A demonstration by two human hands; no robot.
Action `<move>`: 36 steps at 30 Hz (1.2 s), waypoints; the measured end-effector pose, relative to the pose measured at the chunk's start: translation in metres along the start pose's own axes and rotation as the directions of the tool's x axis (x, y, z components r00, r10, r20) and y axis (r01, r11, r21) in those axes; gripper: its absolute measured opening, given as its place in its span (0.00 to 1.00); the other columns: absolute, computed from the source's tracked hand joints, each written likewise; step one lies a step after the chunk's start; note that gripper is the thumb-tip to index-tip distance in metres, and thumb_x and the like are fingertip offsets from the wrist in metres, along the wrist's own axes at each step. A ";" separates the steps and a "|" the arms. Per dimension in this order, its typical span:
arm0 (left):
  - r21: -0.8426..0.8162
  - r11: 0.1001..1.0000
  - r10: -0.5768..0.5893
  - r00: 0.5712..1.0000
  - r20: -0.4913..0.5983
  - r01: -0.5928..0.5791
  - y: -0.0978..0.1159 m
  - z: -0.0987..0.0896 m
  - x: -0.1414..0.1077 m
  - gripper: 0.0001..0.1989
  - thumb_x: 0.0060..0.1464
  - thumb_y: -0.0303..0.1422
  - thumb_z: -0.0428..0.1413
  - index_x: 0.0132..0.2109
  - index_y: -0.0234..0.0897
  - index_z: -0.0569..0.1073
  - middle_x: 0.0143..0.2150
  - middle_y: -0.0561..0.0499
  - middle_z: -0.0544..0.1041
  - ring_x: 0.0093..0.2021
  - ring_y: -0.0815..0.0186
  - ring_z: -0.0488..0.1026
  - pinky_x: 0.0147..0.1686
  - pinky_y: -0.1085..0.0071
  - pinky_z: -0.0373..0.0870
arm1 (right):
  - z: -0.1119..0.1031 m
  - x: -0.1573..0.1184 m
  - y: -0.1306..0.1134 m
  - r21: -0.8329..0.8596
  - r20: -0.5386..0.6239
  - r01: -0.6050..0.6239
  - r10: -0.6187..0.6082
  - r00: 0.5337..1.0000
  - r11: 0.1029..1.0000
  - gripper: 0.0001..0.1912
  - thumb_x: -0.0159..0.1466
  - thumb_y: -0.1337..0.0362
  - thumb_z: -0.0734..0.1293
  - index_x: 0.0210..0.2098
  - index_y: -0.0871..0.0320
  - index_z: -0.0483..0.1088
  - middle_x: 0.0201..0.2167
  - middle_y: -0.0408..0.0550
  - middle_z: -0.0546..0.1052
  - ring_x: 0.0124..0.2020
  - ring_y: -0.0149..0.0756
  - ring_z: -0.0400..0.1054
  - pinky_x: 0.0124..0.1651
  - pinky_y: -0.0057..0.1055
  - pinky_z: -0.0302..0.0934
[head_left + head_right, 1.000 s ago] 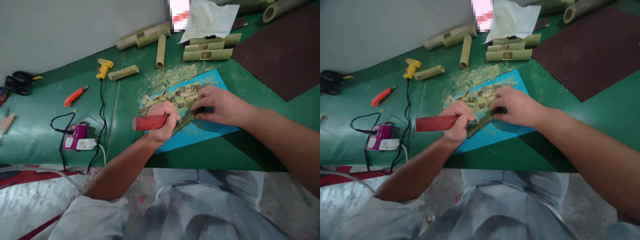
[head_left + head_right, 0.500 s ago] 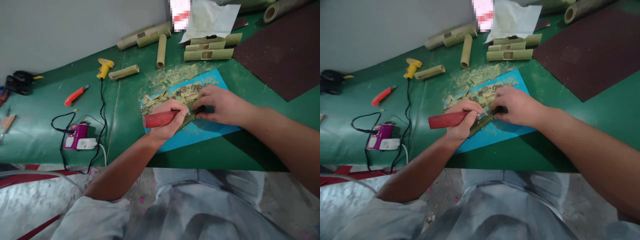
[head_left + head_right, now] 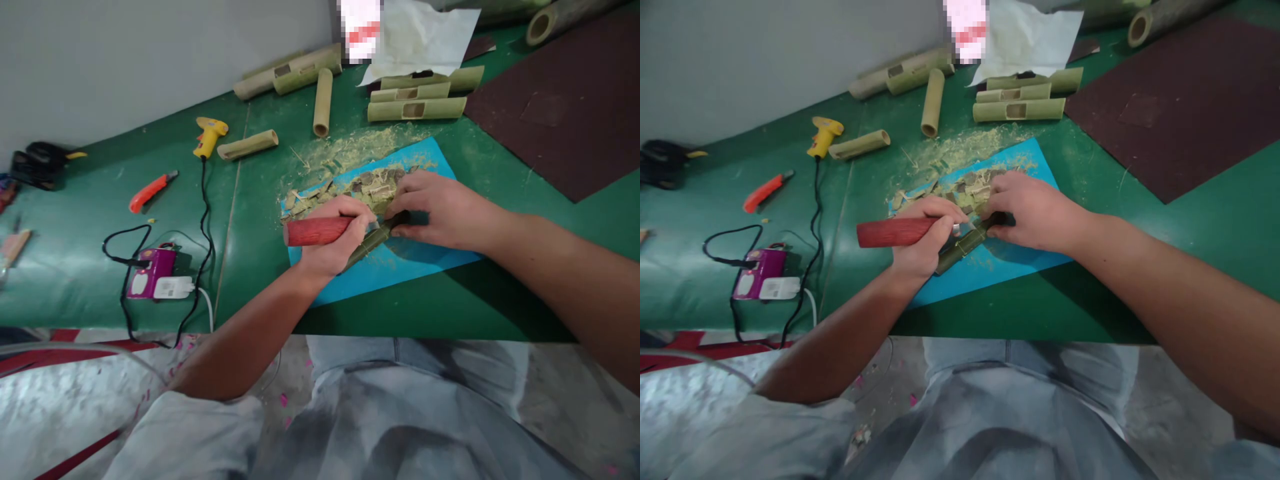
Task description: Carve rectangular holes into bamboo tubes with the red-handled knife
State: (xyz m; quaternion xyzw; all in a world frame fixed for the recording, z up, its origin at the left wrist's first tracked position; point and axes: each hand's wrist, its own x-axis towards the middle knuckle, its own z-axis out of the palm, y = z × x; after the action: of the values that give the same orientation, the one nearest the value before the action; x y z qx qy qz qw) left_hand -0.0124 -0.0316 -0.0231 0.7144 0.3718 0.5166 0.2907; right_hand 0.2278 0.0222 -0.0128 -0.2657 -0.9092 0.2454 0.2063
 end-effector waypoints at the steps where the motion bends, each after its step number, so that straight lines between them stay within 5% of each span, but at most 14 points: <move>1: -0.001 1.000 0.001 1.000 -0.004 -0.001 0.000 0.000 0.000 0.13 0.70 0.40 0.61 0.36 0.42 0.81 0.36 0.52 0.85 0.38 0.63 0.83 0.41 0.63 0.82 | 0.000 0.000 0.000 0.002 -0.006 0.003 -0.003 1.000 1.000 0.13 0.68 0.56 0.70 0.43 0.56 0.83 0.40 0.54 0.77 0.46 0.49 0.70 0.52 0.45 0.63; 12: -0.011 0.999 -0.043 0.999 0.010 0.043 0.000 0.000 0.001 0.12 0.66 0.36 0.63 0.32 0.43 0.79 0.33 0.53 0.84 0.35 0.64 0.81 0.39 0.64 0.79 | 0.000 -0.001 -0.002 -0.003 0.001 -0.029 0.029 1.000 1.000 0.09 0.68 0.56 0.70 0.42 0.52 0.82 0.42 0.54 0.77 0.47 0.51 0.70 0.53 0.47 0.64; 19: 0.020 1.000 0.016 0.991 -0.135 -0.014 -0.001 0.000 -0.004 0.21 0.66 0.42 0.60 0.25 0.42 0.73 0.24 0.54 0.76 0.25 0.66 0.73 0.28 0.64 0.72 | 0.001 -0.001 -0.001 -0.011 -0.003 -0.002 0.002 1.000 1.000 0.12 0.69 0.55 0.70 0.44 0.54 0.83 0.41 0.54 0.77 0.48 0.51 0.70 0.54 0.47 0.64; 29: -0.039 0.992 0.109 0.966 -0.234 -0.121 -0.007 0.002 -0.008 0.17 0.67 0.38 0.61 0.28 0.41 0.76 0.27 0.55 0.80 0.27 0.68 0.77 0.30 0.68 0.76 | 0.003 -0.002 0.001 -0.009 -0.006 -0.009 0.008 1.000 1.000 0.12 0.70 0.54 0.70 0.44 0.53 0.83 0.42 0.53 0.77 0.48 0.51 0.70 0.54 0.47 0.64; 36: 0.013 1.000 0.013 1.000 -0.006 -0.013 0.001 -0.001 -0.002 0.14 0.70 0.43 0.63 0.36 0.43 0.82 0.36 0.52 0.86 0.38 0.63 0.84 0.43 0.64 0.82 | 0.002 0.000 -0.001 -0.015 0.001 -0.005 0.005 1.000 1.000 0.12 0.69 0.56 0.69 0.44 0.54 0.83 0.42 0.56 0.78 0.47 0.51 0.70 0.53 0.48 0.64</move>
State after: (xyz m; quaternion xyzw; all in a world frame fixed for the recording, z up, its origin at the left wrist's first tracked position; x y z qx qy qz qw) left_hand -0.0133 -0.0334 -0.0229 0.7171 0.3713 0.5184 0.2814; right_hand 0.2261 0.0210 -0.0139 -0.2694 -0.9105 0.2391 0.2031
